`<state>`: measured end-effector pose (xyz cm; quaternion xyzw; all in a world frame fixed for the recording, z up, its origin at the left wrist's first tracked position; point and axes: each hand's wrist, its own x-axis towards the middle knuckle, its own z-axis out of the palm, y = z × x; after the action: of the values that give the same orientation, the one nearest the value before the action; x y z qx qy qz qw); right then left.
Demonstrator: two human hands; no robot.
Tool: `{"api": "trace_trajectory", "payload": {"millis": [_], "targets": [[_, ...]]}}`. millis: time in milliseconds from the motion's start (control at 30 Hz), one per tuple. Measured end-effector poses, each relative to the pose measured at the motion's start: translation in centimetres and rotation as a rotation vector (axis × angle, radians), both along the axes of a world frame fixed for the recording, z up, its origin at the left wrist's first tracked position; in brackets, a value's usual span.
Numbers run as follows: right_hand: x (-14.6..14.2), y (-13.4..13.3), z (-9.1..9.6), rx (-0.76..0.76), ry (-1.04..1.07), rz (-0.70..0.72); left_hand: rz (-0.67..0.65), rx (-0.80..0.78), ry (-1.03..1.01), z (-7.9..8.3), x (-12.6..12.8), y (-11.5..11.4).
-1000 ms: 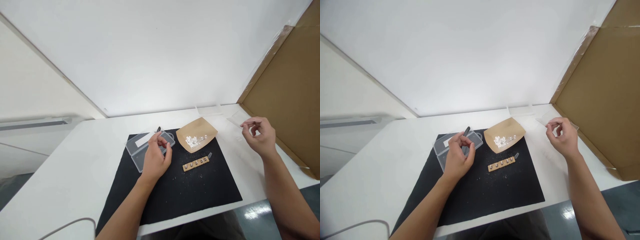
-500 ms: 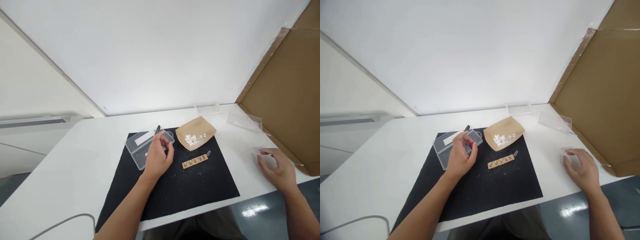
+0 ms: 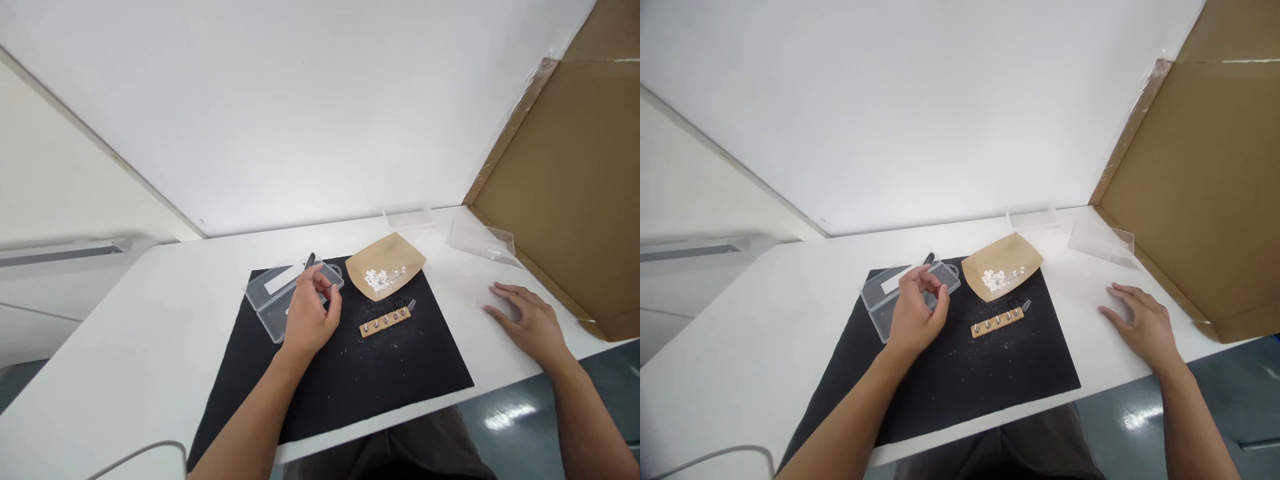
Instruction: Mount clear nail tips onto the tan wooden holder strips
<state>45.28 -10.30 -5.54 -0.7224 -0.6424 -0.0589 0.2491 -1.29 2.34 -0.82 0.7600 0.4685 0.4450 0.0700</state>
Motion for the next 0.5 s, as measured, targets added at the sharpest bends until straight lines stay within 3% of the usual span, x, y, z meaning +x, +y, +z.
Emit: {"api": "trace_trajectory", "payload": {"millis": [233, 500], "targets": [[-2.8, 0.9, 0.6, 0.045, 0.044, -0.173, -0.006, 0.012, -0.016, -0.1, 0.0, 0.0], [-2.8, 1.1, 0.9, 0.034, 0.14, -0.169, -0.007, 0.006, -0.015, 0.0, 0.0, -0.1]]}}
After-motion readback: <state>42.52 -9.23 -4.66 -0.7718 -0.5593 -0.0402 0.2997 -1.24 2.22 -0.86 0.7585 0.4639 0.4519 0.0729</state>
